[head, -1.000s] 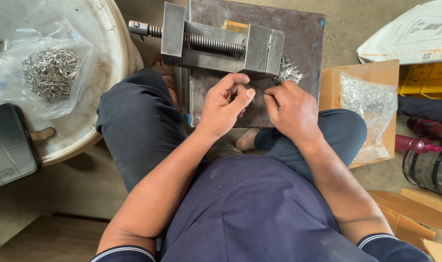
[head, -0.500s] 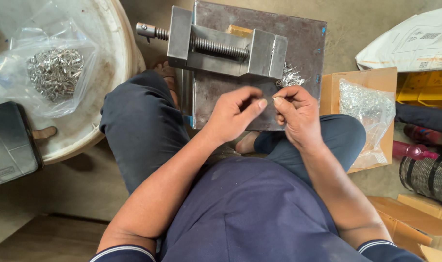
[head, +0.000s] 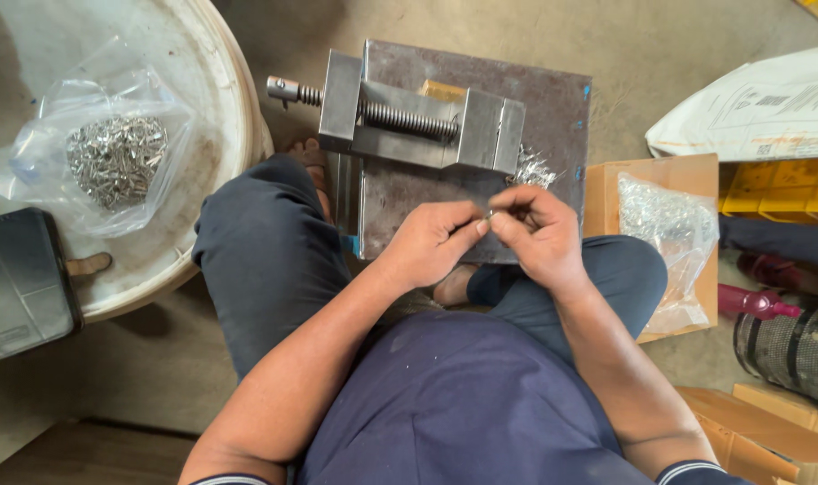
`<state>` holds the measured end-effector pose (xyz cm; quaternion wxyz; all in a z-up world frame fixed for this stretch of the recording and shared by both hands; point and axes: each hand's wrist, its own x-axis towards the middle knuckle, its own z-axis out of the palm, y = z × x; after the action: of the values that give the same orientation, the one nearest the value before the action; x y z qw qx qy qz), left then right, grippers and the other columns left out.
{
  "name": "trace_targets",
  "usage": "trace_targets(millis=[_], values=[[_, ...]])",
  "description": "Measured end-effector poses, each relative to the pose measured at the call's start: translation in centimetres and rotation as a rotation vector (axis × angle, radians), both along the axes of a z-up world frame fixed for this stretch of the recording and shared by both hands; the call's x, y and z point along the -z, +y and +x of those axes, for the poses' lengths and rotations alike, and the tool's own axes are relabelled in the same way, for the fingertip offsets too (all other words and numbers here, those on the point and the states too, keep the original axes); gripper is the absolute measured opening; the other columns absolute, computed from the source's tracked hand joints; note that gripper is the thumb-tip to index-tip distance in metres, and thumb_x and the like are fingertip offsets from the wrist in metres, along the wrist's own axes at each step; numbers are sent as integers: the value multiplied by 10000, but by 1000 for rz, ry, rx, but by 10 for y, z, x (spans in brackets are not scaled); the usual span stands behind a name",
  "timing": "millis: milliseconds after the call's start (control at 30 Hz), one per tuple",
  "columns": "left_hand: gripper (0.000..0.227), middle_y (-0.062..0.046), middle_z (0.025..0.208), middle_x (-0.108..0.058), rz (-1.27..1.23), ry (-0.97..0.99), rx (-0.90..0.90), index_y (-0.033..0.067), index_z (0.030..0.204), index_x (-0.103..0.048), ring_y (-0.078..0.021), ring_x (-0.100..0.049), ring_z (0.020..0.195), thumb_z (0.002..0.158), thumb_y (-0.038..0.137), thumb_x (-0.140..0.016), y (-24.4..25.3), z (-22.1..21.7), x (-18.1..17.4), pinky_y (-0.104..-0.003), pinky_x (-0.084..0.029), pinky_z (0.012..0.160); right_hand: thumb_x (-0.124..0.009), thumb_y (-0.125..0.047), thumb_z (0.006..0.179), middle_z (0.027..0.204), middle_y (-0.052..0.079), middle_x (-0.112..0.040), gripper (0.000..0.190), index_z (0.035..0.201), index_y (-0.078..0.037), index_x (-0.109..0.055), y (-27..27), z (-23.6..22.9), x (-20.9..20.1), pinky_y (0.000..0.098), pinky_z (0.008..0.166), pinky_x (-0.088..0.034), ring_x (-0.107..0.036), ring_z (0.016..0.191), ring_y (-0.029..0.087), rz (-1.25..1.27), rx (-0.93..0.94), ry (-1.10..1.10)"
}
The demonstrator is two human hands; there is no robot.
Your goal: The person sits on the floor and uses a bench vise to assemble small metal fasteners. They pick up individual pieces from a pile, place them into the vise jaws, and tighten the screw to secure them. The person also uses a small wooden block to tap the fasteners and occasionally transfers them into a plastic bag.
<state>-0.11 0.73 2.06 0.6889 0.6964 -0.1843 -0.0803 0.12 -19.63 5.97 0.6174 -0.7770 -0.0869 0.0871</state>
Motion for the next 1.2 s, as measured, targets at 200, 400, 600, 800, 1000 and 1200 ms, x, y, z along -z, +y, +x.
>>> trace_targets(millis=[200, 400, 600, 800, 1000, 1200], values=[[262, -59, 842, -708, -97, -7, -90, 28, 1165, -672, -126, -683, 753, 997, 229, -681, -3, -1, 2, -295, -545, 702, -748, -49, 939, 922, 58, -694, 80, 989, -5, -704, 2, 19, -37, 254, 723, -509, -645, 805, 125, -389, -85, -373], [341, 23, 764, -603, -153, 168, -86, -10, 1215, -647, -43, -538, 683, 975, 222, -719, -3, 0, 1, -236, -487, 637, -732, -31, 1012, 979, 95, -685, 66, 1043, 6, -688, 13, 57, -54, 278, 749, -540, -667, 827, 153, -461, 77, -549], [333, 27, 753, -591, -159, 183, -98, -19, 1200, -656, -43, -527, 684, 961, 201, -728, -3, 1, 4, -232, -475, 630, -728, -24, 1023, 977, 105, -685, 48, 1043, -2, -690, 24, 75, -58, 290, 738, -558, -679, 828, 170, -505, 22, -585], [308, 55, 787, -545, -307, 225, -142, -17, 1218, -641, -27, -482, 708, 992, 179, -716, -6, 2, 12, -221, -441, 642, -743, -9, 985, 945, 110, -691, 56, 1032, -13, -714, 27, 77, -62, 303, 692, -544, -687, 805, 190, -592, -16, -604], [306, 53, 788, -576, -477, 303, -153, -3, 1255, -595, -22, -520, 687, 1010, 160, -677, -7, 1, 13, -207, -444, 602, -734, 0, 1001, 1003, 124, -696, 100, 1101, -10, -727, 22, 68, -61, 310, 742, -543, -685, 839, 217, -651, -5, -692], [257, 45, 781, -570, -688, 392, -265, -1, 1240, -595, -31, -505, 635, 1050, 164, -650, -8, 0, 21, -219, -417, 545, -743, -36, 1011, 961, 109, -678, 87, 1093, -17, -722, 9, 21, -37, 311, 712, -533, -667, 787, 205, -563, 66, -571]])
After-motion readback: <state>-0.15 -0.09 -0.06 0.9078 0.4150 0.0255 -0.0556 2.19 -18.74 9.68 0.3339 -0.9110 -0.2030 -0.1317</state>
